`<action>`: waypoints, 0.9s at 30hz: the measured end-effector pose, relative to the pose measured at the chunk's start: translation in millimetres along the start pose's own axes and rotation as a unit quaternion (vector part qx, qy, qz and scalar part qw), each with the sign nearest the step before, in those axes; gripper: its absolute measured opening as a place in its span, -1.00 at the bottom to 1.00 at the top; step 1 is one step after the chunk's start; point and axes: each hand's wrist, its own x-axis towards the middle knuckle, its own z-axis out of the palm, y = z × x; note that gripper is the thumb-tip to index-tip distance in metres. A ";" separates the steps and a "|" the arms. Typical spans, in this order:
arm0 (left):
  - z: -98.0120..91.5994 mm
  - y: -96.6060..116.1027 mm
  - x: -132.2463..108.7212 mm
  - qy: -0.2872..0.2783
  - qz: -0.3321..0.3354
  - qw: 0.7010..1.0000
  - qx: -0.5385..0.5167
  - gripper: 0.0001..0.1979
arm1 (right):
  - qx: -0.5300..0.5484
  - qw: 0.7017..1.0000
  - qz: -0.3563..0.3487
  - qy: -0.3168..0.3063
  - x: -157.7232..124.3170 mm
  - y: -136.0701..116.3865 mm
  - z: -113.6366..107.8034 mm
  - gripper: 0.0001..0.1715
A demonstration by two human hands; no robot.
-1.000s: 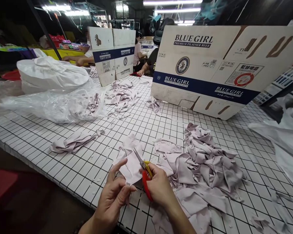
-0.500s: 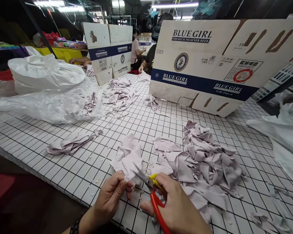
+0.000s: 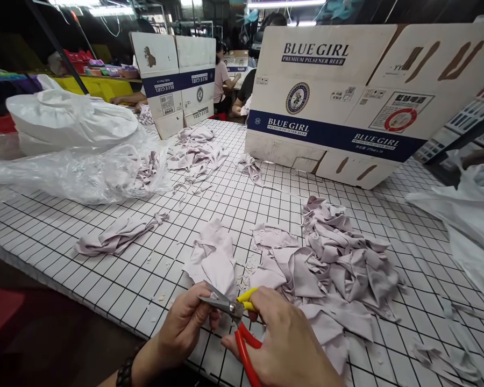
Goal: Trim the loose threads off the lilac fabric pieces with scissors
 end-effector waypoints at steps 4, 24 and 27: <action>-1.3 1.6 0.2 -0.005 -0.016 1.000 -0.002 -0.74 | -0.028 0.999 -0.012 0.016 0.7 -1.3 -2.3 -0.70; -4.1 6.7 2.5 0.002 -0.014 0.999 0.046 -0.65 | -0.053 0.997 -0.042 0.047 5.1 0.7 7.9 -0.64; -4.5 5.9 1.6 0.000 -0.023 0.999 0.046 -0.64 | -0.059 0.994 -0.060 0.069 6.2 1.8 8.8 -0.58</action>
